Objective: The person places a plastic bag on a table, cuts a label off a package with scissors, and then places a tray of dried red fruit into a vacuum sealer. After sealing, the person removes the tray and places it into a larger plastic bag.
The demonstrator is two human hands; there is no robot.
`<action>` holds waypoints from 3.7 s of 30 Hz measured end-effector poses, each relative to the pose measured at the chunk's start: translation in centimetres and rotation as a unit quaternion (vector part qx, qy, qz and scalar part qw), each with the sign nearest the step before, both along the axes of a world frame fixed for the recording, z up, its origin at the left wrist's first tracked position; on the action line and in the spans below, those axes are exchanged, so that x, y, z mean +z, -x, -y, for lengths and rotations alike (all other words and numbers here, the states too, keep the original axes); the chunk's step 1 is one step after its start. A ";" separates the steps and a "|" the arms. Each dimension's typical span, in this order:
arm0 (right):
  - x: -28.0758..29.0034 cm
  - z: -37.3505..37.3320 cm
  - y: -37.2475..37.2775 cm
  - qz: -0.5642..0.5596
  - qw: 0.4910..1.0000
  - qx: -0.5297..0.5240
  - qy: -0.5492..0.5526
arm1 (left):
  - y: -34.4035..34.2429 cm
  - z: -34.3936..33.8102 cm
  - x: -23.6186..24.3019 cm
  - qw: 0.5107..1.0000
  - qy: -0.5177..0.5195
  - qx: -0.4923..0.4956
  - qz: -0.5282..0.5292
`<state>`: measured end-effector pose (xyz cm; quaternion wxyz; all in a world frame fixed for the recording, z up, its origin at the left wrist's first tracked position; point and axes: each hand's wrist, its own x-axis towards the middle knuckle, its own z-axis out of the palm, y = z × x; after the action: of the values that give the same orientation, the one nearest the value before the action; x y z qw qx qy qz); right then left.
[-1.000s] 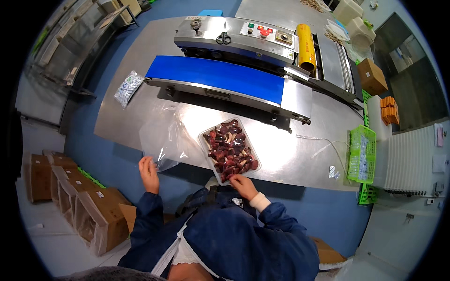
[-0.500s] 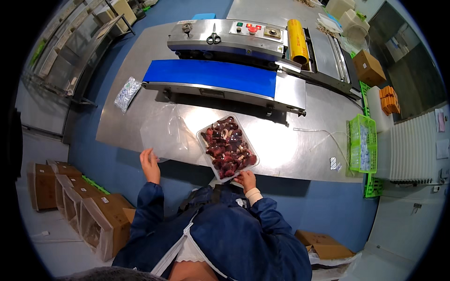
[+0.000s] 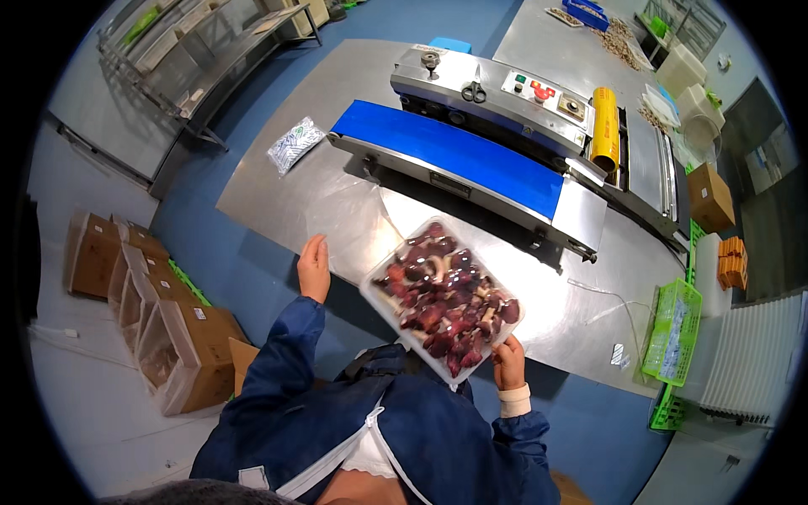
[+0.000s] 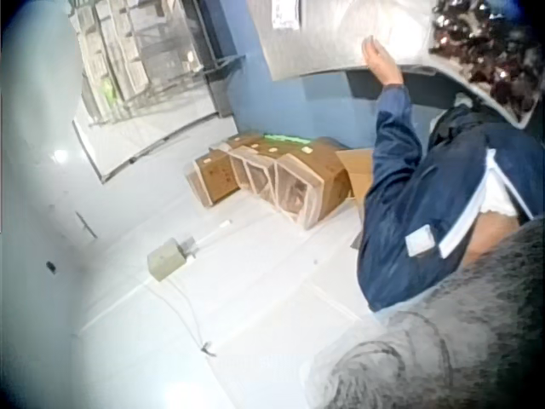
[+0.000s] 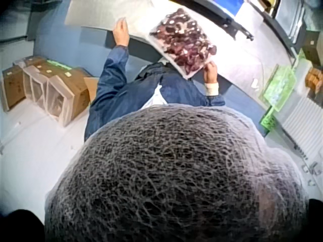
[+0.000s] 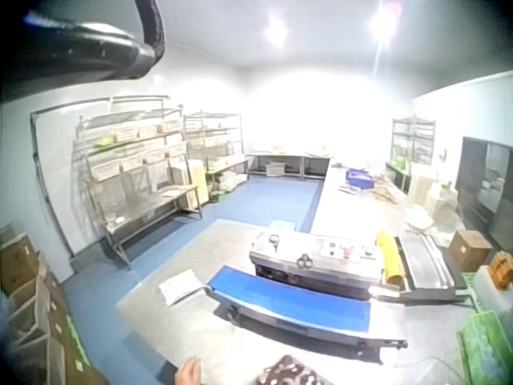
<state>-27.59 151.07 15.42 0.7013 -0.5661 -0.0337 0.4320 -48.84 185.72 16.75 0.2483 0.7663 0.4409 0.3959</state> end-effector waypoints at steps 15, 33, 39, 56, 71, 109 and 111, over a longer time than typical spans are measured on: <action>-4.7 -4.9 0.6 -0.129 0.981 0.130 -0.057 | 0.5 0.5 0.2 0.991 -0.014 -0.128 -0.026; -5.4 -5.9 3.4 -0.107 0.990 -0.004 -0.088 | -1.3 1.8 -3.1 0.999 -0.028 0.021 0.023; -4.7 -6.9 3.9 -0.122 0.989 -0.015 -0.077 | -0.6 0.5 -7.0 0.981 0.167 0.094 -0.029; -4.0 -7.6 3.8 -0.121 0.990 -0.005 -0.075 | 0.4 0.2 -6.8 0.994 0.112 -0.007 -0.001; -3.2 -8.5 4.1 -0.046 0.998 -0.020 -0.039 | -1.4 1.8 -10.2 0.952 0.264 0.082 0.130; -4.4 -8.9 5.8 -0.110 0.988 0.075 -0.074 | 0.1 1.6 -8.2 0.720 0.567 -0.103 0.387; -4.7 -9.0 6.3 -0.107 0.988 0.089 -0.066 | 0.5 1.4 -8.9 0.646 0.600 -0.133 0.452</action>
<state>-33.90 160.09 10.72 0.6956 -0.4638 -0.0370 0.5474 -49.33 184.32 7.82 0.8726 0.2255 0.3082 0.3046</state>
